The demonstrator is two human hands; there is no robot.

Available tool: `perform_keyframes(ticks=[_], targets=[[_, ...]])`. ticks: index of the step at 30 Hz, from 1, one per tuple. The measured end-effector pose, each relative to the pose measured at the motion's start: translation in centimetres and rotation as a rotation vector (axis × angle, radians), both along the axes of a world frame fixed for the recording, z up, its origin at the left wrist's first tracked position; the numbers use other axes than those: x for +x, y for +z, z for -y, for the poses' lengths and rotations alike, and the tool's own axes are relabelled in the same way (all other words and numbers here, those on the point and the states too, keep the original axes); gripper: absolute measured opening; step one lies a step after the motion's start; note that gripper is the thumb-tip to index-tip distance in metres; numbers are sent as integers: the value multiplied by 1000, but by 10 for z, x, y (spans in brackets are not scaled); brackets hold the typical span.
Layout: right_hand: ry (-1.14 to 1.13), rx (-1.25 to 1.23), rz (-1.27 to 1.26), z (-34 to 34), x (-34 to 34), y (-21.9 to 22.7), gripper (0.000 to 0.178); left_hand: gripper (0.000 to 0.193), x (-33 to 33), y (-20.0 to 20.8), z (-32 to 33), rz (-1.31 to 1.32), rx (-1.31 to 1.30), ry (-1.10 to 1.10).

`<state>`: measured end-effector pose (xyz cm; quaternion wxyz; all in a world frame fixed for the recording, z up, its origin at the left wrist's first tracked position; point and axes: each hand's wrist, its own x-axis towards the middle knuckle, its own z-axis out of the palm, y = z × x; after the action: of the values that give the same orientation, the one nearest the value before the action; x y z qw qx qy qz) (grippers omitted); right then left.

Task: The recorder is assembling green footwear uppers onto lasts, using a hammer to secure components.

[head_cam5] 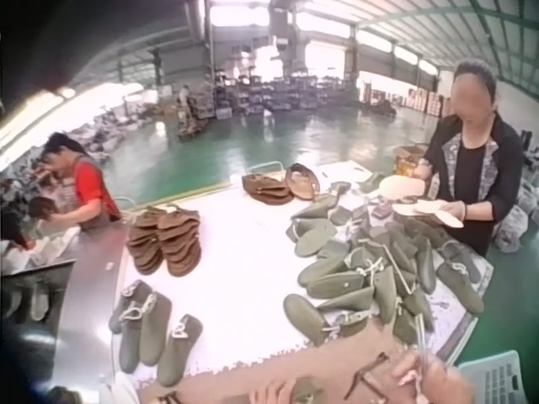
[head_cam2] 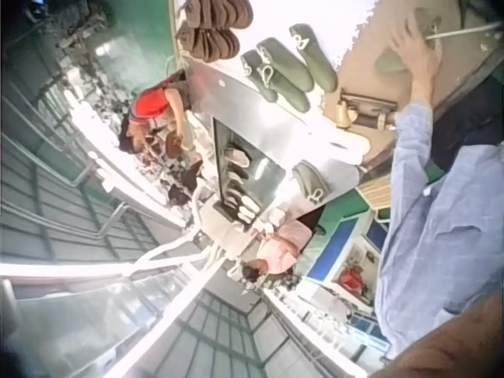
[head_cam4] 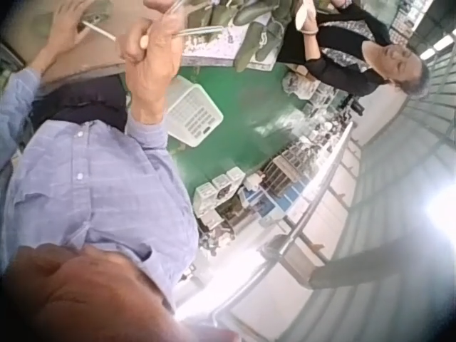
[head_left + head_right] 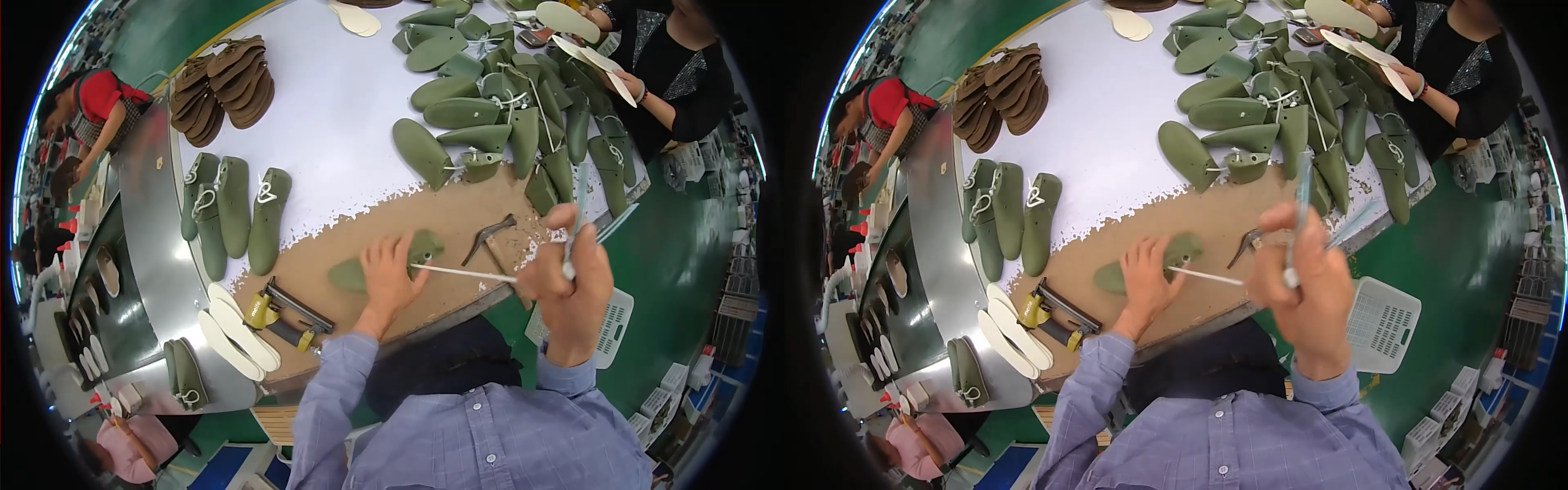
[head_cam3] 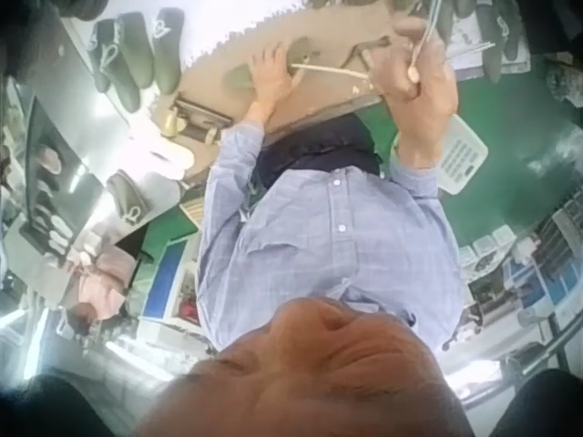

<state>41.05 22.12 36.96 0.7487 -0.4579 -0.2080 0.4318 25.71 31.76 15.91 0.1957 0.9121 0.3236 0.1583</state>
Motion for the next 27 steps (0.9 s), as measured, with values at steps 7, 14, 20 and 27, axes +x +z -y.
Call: perform_keyframes(ticks=[7,14,20,27], targets=[[799,-228,53,6,-67,-42,30,51,-7,-65,6,196,-31,168],[-60,-493,980,-7,69,-114,30,46,-11,-45,-5,297,-185,103],[370,-754,1096,-14,4,-173,23,44,-24,-50,-6,292,-237,15],[485,-712,1244,-15,9,-174,21,44,-23,-49,-6,260,-226,-29]])
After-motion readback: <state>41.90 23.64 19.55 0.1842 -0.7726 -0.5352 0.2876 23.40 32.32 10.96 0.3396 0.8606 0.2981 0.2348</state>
